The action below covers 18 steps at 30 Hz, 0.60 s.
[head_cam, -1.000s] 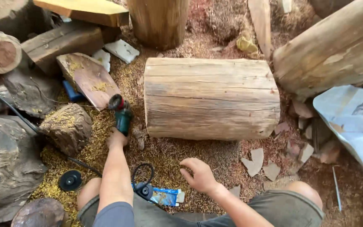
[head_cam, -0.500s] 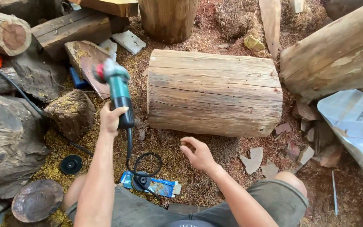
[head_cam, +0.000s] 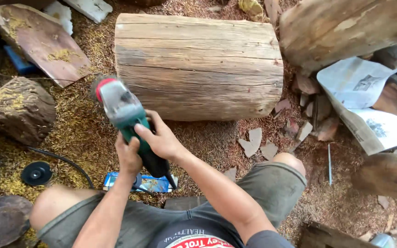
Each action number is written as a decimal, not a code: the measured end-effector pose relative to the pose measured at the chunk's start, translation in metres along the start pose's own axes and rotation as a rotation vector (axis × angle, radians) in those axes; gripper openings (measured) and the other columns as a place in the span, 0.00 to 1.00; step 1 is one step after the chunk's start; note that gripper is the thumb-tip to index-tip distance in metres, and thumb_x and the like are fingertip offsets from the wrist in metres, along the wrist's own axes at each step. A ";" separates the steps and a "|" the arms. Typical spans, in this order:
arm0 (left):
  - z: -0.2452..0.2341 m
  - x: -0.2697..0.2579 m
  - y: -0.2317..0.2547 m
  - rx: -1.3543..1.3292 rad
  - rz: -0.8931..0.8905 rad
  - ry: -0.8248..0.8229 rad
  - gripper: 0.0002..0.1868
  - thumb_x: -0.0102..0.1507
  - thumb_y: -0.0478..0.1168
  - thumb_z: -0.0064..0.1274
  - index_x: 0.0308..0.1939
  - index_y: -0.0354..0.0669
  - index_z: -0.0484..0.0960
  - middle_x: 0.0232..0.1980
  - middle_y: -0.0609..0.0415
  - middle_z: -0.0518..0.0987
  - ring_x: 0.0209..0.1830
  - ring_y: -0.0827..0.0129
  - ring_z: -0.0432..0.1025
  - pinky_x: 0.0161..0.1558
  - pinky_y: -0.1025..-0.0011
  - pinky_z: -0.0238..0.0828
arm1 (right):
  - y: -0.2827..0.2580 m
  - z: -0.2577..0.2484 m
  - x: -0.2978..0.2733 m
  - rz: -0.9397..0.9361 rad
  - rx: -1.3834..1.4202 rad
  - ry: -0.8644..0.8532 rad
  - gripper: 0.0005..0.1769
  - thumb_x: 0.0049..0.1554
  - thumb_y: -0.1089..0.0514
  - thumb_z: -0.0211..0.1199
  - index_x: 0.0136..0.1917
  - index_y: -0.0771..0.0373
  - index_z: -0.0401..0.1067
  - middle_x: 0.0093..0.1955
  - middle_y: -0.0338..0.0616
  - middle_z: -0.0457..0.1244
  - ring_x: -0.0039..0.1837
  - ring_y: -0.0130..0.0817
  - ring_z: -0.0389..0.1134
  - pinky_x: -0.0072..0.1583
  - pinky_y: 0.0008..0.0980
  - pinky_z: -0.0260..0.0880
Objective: Sand and shape a large wood log using an angle grinder and apply glue to cracks.
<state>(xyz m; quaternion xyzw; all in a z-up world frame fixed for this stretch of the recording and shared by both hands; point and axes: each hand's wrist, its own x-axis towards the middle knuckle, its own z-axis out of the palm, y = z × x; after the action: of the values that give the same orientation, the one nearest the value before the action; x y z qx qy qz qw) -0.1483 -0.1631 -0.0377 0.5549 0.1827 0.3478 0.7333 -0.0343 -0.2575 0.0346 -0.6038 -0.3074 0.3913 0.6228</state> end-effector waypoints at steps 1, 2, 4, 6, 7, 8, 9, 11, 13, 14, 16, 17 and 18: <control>-0.002 -0.004 -0.007 0.103 0.016 -0.021 0.49 0.63 0.74 0.53 0.69 0.35 0.69 0.63 0.50 0.74 0.62 0.62 0.69 0.65 0.61 0.66 | 0.010 0.000 -0.001 0.064 0.071 0.068 0.33 0.64 0.51 0.61 0.78 0.62 0.57 0.68 0.55 0.63 0.70 0.42 0.64 0.71 0.40 0.64; -0.001 -0.001 -0.002 0.109 0.009 -0.027 0.49 0.63 0.74 0.53 0.69 0.35 0.69 0.63 0.50 0.74 0.62 0.62 0.69 0.65 0.61 0.66 | 0.007 -0.002 -0.003 0.067 0.080 0.074 0.33 0.64 0.51 0.61 0.78 0.62 0.57 0.68 0.55 0.63 0.70 0.42 0.64 0.71 0.40 0.64; 0.000 -0.003 0.005 -0.239 -0.129 -0.001 0.50 0.62 0.77 0.49 0.70 0.39 0.68 0.65 0.52 0.72 0.65 0.62 0.68 0.68 0.60 0.65 | 0.008 -0.002 -0.017 -0.068 0.034 0.042 0.37 0.60 0.50 0.66 0.76 0.64 0.58 0.70 0.56 0.63 0.72 0.42 0.63 0.72 0.40 0.62; 0.003 -0.005 -0.001 -0.348 -0.201 0.047 0.49 0.62 0.78 0.48 0.70 0.41 0.68 0.65 0.53 0.72 0.65 0.62 0.68 0.68 0.60 0.65 | 0.003 0.003 -0.020 -0.059 -0.109 0.115 0.38 0.58 0.47 0.68 0.75 0.64 0.60 0.68 0.57 0.65 0.70 0.44 0.66 0.70 0.41 0.65; 0.006 -0.004 -0.005 -0.457 -0.254 0.096 0.49 0.62 0.78 0.47 0.70 0.43 0.68 0.65 0.54 0.72 0.65 0.63 0.68 0.69 0.60 0.66 | 0.000 0.004 -0.021 -0.064 -0.259 0.178 0.40 0.56 0.45 0.69 0.73 0.65 0.61 0.66 0.58 0.66 0.68 0.46 0.69 0.68 0.41 0.68; 0.009 -0.005 -0.008 -0.457 -0.273 0.092 0.49 0.62 0.78 0.47 0.70 0.43 0.68 0.65 0.54 0.72 0.65 0.63 0.68 0.69 0.60 0.66 | 0.002 0.005 -0.023 -0.049 -0.256 0.191 0.40 0.56 0.45 0.69 0.73 0.65 0.61 0.66 0.58 0.66 0.68 0.46 0.69 0.68 0.41 0.68; 0.012 -0.003 -0.010 -0.404 -0.240 0.077 0.48 0.62 0.78 0.47 0.69 0.43 0.68 0.64 0.55 0.72 0.65 0.64 0.68 0.68 0.60 0.66 | 0.003 0.006 -0.022 -0.037 -0.290 0.198 0.41 0.54 0.44 0.69 0.73 0.65 0.61 0.65 0.59 0.66 0.66 0.49 0.70 0.66 0.43 0.68; 0.018 0.002 -0.014 -0.347 -0.212 0.058 0.47 0.63 0.77 0.47 0.69 0.44 0.68 0.63 0.56 0.72 0.64 0.65 0.68 0.67 0.61 0.67 | 0.010 0.007 -0.020 -0.020 -0.319 0.209 0.43 0.53 0.42 0.69 0.73 0.66 0.61 0.63 0.60 0.67 0.64 0.53 0.70 0.64 0.45 0.69; 0.023 0.009 -0.018 -0.266 -0.184 0.035 0.44 0.63 0.76 0.47 0.66 0.45 0.69 0.59 0.57 0.72 0.61 0.67 0.69 0.62 0.62 0.69 | 0.024 0.008 -0.015 -0.034 -0.350 0.331 0.39 0.55 0.38 0.66 0.70 0.63 0.64 0.61 0.58 0.67 0.62 0.53 0.71 0.63 0.45 0.71; 0.019 0.013 -0.026 -0.263 -0.185 0.036 0.44 0.63 0.76 0.47 0.66 0.45 0.69 0.59 0.57 0.72 0.61 0.67 0.69 0.62 0.62 0.69 | 0.028 0.005 -0.011 -0.032 -0.347 0.330 0.39 0.55 0.38 0.66 0.70 0.63 0.64 0.61 0.58 0.67 0.62 0.53 0.71 0.63 0.45 0.71; 0.015 0.020 -0.044 -0.289 -0.230 0.043 0.40 0.65 0.72 0.49 0.64 0.44 0.71 0.57 0.57 0.74 0.58 0.67 0.70 0.60 0.63 0.70 | 0.037 -0.002 -0.004 0.046 -0.362 0.359 0.38 0.55 0.34 0.65 0.68 0.60 0.65 0.59 0.57 0.69 0.61 0.53 0.72 0.61 0.46 0.72; 0.020 0.026 -0.044 -0.289 -0.232 0.040 0.40 0.65 0.72 0.49 0.64 0.44 0.71 0.57 0.57 0.74 0.58 0.67 0.70 0.60 0.63 0.70 | 0.038 -0.008 -0.002 0.046 -0.362 0.362 0.38 0.55 0.34 0.65 0.68 0.60 0.65 0.59 0.57 0.69 0.61 0.53 0.72 0.61 0.46 0.72; 0.025 0.032 -0.044 -0.277 -0.237 0.030 0.38 0.66 0.70 0.50 0.63 0.42 0.73 0.56 0.57 0.75 0.56 0.66 0.71 0.59 0.63 0.71 | 0.039 -0.015 0.000 0.013 -0.359 0.344 0.42 0.55 0.32 0.65 0.71 0.60 0.62 0.60 0.58 0.68 0.62 0.54 0.71 0.61 0.46 0.71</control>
<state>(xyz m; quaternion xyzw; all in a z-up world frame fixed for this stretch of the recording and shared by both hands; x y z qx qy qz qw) -0.0965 -0.1636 -0.0674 0.4180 0.2079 0.2891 0.8357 -0.0261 -0.2662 -0.0057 -0.7644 -0.2576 0.2262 0.5460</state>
